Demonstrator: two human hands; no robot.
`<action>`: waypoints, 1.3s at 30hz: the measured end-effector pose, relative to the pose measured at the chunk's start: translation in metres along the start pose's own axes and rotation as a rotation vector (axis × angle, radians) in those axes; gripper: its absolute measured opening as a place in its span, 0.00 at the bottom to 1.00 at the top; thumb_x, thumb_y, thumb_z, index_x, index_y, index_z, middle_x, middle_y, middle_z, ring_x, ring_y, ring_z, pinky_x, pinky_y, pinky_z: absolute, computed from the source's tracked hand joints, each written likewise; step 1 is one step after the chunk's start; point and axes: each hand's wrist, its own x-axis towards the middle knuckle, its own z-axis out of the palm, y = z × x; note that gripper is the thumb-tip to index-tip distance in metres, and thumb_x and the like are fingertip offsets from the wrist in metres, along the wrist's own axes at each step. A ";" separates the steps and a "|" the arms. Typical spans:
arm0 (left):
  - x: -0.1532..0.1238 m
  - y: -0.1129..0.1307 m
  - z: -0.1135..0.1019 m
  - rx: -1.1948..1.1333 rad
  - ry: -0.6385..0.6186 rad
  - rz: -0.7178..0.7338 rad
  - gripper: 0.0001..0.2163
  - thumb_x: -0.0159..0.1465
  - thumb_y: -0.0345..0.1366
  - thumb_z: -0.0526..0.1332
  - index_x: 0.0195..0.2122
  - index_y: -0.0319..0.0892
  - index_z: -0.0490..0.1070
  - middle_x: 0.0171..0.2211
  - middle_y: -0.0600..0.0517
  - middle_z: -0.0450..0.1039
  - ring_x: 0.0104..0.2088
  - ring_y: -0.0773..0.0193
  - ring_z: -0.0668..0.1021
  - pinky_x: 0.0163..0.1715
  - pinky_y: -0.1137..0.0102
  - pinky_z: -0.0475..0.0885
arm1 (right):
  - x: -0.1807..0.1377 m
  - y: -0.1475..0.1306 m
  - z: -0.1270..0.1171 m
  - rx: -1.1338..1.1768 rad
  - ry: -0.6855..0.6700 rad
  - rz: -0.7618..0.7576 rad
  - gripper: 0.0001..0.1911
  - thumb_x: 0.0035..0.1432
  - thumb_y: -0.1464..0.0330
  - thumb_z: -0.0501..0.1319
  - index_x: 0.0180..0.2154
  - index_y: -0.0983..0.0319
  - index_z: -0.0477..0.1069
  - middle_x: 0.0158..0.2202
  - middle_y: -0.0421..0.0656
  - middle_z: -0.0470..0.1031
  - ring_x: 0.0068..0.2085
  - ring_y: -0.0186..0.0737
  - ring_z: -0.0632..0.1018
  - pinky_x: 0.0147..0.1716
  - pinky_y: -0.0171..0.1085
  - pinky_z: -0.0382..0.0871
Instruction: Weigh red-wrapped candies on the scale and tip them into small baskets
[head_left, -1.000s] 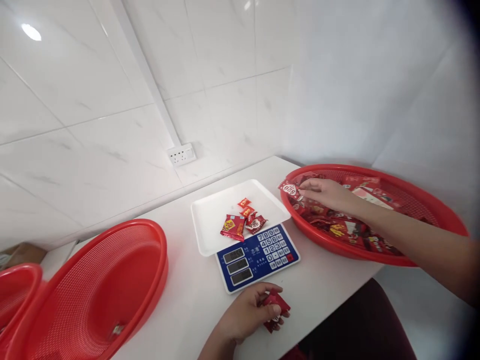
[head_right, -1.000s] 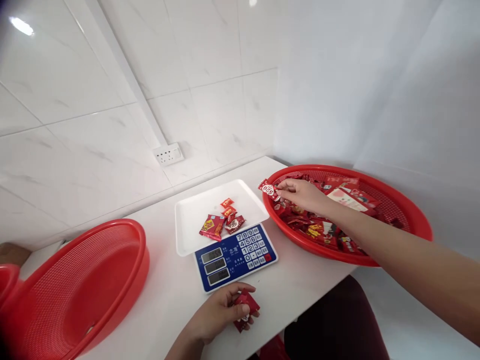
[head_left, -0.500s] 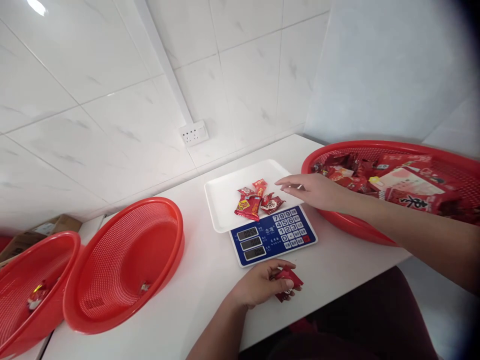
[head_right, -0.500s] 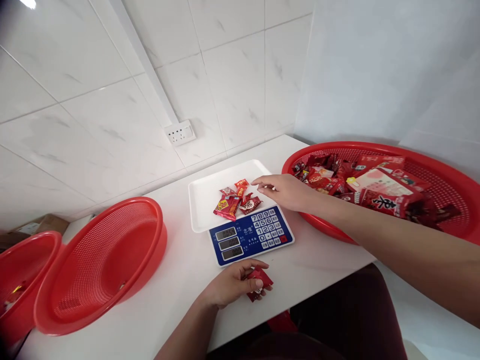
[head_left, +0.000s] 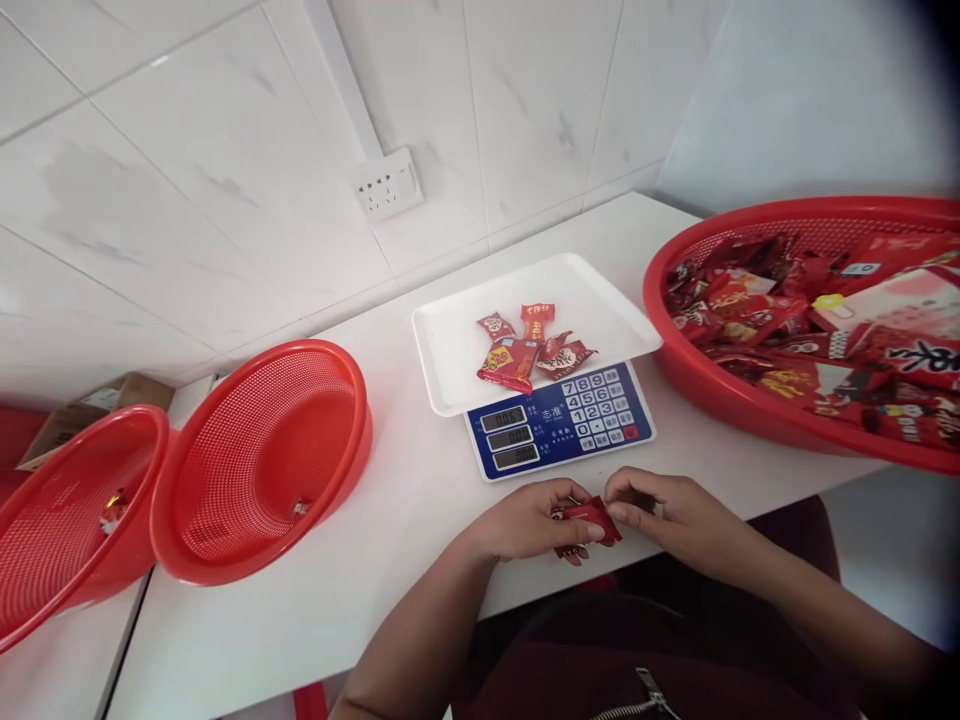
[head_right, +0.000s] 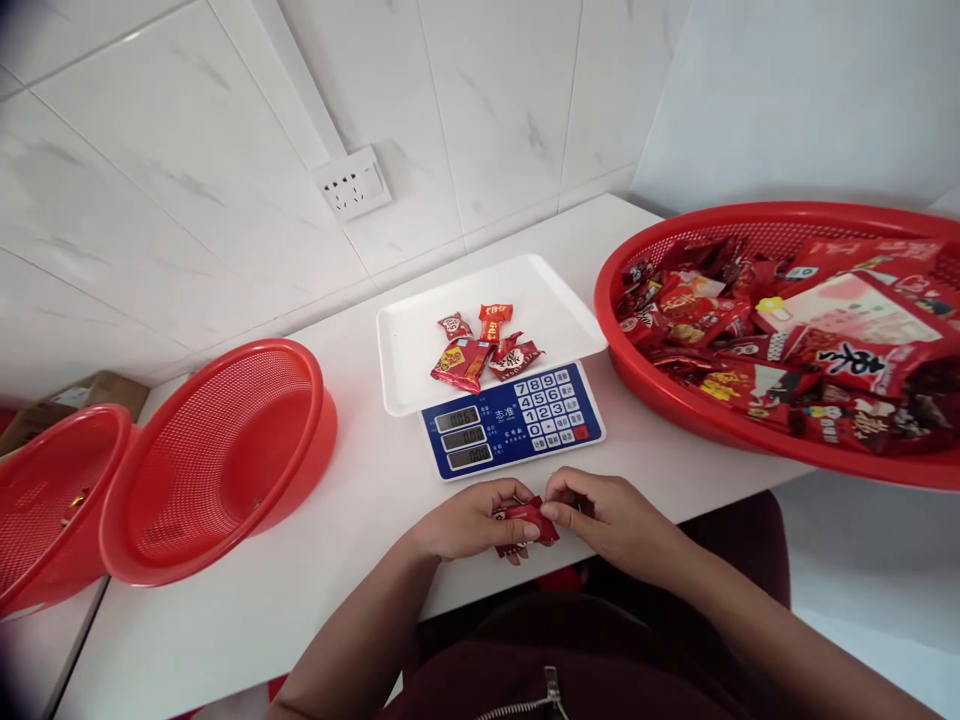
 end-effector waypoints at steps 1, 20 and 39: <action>0.000 0.000 0.000 -0.001 0.005 -0.001 0.23 0.49 0.51 0.67 0.38 0.41 0.65 0.33 0.52 0.73 0.26 0.71 0.73 0.30 0.69 0.68 | 0.000 0.002 0.006 0.038 0.009 0.021 0.16 0.57 0.55 0.53 0.28 0.59 0.67 0.25 0.39 0.73 0.27 0.36 0.72 0.26 0.34 0.65; -0.003 0.000 0.000 0.126 0.077 0.044 0.20 0.52 0.51 0.65 0.37 0.41 0.64 0.28 0.56 0.68 0.25 0.70 0.72 0.28 0.71 0.68 | 0.010 0.007 0.026 0.222 -0.034 0.012 0.22 0.57 0.51 0.51 0.20 0.60 0.60 0.20 0.37 0.62 0.23 0.34 0.63 0.24 0.33 0.57; 0.004 0.093 -0.025 1.313 1.148 0.414 0.16 0.60 0.39 0.60 0.48 0.41 0.62 0.51 0.43 0.64 0.51 0.52 0.68 0.49 0.58 0.65 | 0.009 0.024 0.017 0.407 0.052 -0.086 0.27 0.55 0.46 0.50 0.18 0.60 0.57 0.19 0.38 0.62 0.24 0.34 0.64 0.26 0.34 0.59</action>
